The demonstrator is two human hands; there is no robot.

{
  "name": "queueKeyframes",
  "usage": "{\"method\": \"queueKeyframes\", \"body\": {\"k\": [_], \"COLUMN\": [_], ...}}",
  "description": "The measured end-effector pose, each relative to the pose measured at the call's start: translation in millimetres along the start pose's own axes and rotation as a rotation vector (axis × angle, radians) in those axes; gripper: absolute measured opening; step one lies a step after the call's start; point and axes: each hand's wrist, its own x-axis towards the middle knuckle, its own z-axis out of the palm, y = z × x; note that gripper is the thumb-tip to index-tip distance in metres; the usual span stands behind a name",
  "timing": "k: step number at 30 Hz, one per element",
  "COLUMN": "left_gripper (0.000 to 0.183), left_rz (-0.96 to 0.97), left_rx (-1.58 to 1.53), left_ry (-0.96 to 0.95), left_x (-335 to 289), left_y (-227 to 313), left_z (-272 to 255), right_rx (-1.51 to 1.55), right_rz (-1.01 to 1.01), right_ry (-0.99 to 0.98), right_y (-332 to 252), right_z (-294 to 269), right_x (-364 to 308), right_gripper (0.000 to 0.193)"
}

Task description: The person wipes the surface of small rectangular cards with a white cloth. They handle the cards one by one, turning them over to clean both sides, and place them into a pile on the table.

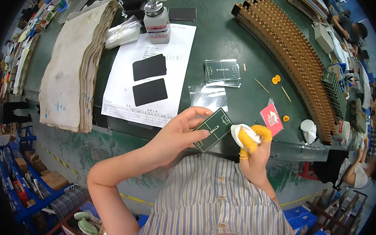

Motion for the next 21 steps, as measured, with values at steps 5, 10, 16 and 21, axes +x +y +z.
{"method": "queueKeyframes", "body": {"k": [5, 10, 16, 21], "left_gripper": [0.038, 0.036, 0.033, 0.034], "left_rz": [0.024, 0.05, 0.132, 0.146], "left_rx": [0.01, -0.031, -0.071, -0.09], "left_ry": [0.008, 0.017, 0.053, 0.094], "left_x": [1.9, 1.2, 2.6, 2.4], "left_y": [-2.7, -2.4, -4.1, -5.6], "left_z": [-2.8, -1.7, 0.2, -0.6], "right_rx": [-0.012, 0.02, 0.073, 0.163], "right_rz": [-0.003, -0.051, -0.108, -0.117], "right_ry": [-0.045, -0.089, -0.284, -0.338], "right_y": [-4.6, -10.6, -22.4, -23.0], "right_z": [0.2, 3.7, 5.2, 9.6], "right_x": [1.1, -0.8, -5.8, -15.4], "right_gripper": [0.04, 0.048, 0.049, 0.046]}}
